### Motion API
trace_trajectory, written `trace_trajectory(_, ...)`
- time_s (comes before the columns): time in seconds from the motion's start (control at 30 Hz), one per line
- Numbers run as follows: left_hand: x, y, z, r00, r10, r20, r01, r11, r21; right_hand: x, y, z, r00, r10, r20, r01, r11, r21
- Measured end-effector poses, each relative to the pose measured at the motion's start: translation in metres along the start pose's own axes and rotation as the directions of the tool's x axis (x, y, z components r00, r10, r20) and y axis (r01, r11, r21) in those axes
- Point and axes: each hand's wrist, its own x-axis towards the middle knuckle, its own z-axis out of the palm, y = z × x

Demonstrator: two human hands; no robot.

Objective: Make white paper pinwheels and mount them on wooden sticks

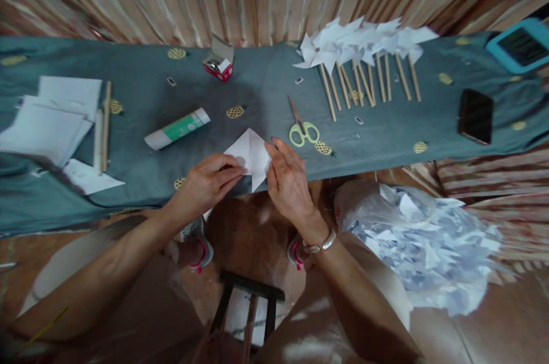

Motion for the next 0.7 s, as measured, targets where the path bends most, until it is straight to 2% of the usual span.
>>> trace_trajectory(0.27, 0.005, -0.020, -0.018, 0.996, -0.073, 0.048, 0.066, 0.989, 0.133, -0.009, -0.015, -0.004, 0.996, -0.089, 0.016, 0.089, 0.996, -0.013)
trace_trajectory(0.43, 0.002, -0.009, -0.021, 0.999, -0.043, 0.010, 0.042, 0.996, 0.083, -0.013, -0.021, -0.002, 0.993, -0.117, 0.013, 0.117, 0.993, -0.015)
trace_trajectory(0.6, -0.004, 0.005, -0.014, 0.994, -0.018, 0.111, 0.010, 0.997, 0.070, -0.013, -0.021, -0.002, 0.992, -0.121, 0.037, 0.122, 0.992, -0.025)
trace_trajectory(0.7, -0.006, 0.005, -0.011, 0.994, -0.002, 0.108, -0.009, 0.995, 0.101, -0.013, -0.021, -0.002, 0.991, -0.129, 0.038, 0.130, 0.991, -0.021)
